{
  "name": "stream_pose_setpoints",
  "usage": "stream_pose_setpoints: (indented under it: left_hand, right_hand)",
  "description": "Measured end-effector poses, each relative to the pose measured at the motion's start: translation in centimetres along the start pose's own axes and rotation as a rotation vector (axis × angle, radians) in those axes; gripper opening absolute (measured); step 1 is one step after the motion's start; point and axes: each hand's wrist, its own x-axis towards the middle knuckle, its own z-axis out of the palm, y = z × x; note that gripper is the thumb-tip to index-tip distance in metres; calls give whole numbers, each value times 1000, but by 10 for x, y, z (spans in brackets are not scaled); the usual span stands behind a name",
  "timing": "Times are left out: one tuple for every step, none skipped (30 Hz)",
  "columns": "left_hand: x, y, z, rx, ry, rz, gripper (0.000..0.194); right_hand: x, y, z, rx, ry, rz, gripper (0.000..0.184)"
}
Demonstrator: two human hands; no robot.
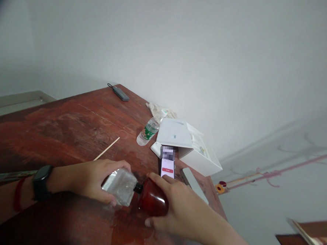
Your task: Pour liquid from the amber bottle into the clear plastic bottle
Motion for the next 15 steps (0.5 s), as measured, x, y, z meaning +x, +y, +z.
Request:
stream_pose_setpoints:
  left_hand:
    - [0,0,0,0,0,2,75]
    - [0,0,0,2,4,5,75]
    - [0,0,0,3,8,7,75]
    - [-1,0,0,3,12,7,76]
    - [-1,0,0,1,12,5,76]
    - [-1,-1,0,0,10,2,76]
    - [-1,-1,0,0,6,-3,77]
    - [-1,-1,-1,1,3,-6,76]
    - [-1,-1,-1,3,0,-8,76]
    - [-1,-1,-1,3,-5,-5,75]
    - [-1,-2,-2,4,-7,1,74]
    - [-1,-2,-2,5,-6,9,72]
    - [-1,-3,-2,9,-3,15,72]
    - [-1,-4,-2,14,0,19,72]
    - [-1,-4,-1,18,5,20,72]
  right_hand:
    - [0,0,0,0,5,-4,87]
    - [0,0,0,2,5,-8,88]
    - [1,0,0,6,2,-10,89]
    - [1,1,0,12,1,-12,90]
    - [1,1,1,19,1,-13,90]
    - [1,1,1,23,3,-12,91]
    - [1,2,3,28,9,-10,92]
    - [1,3,5,34,21,-9,93]
    - [1,5,7,43,33,-7,94]
    - [0,6,10,59,43,-7,94]
    - [1,8,14,80,53,-8,95]
    - [1,9,18,106,63,-12,95]
    - [1,11,23,133,75,-20,96]
    - [1,13,27,160,86,-30,96]
    - [2,15,32,188,99,-39,97]
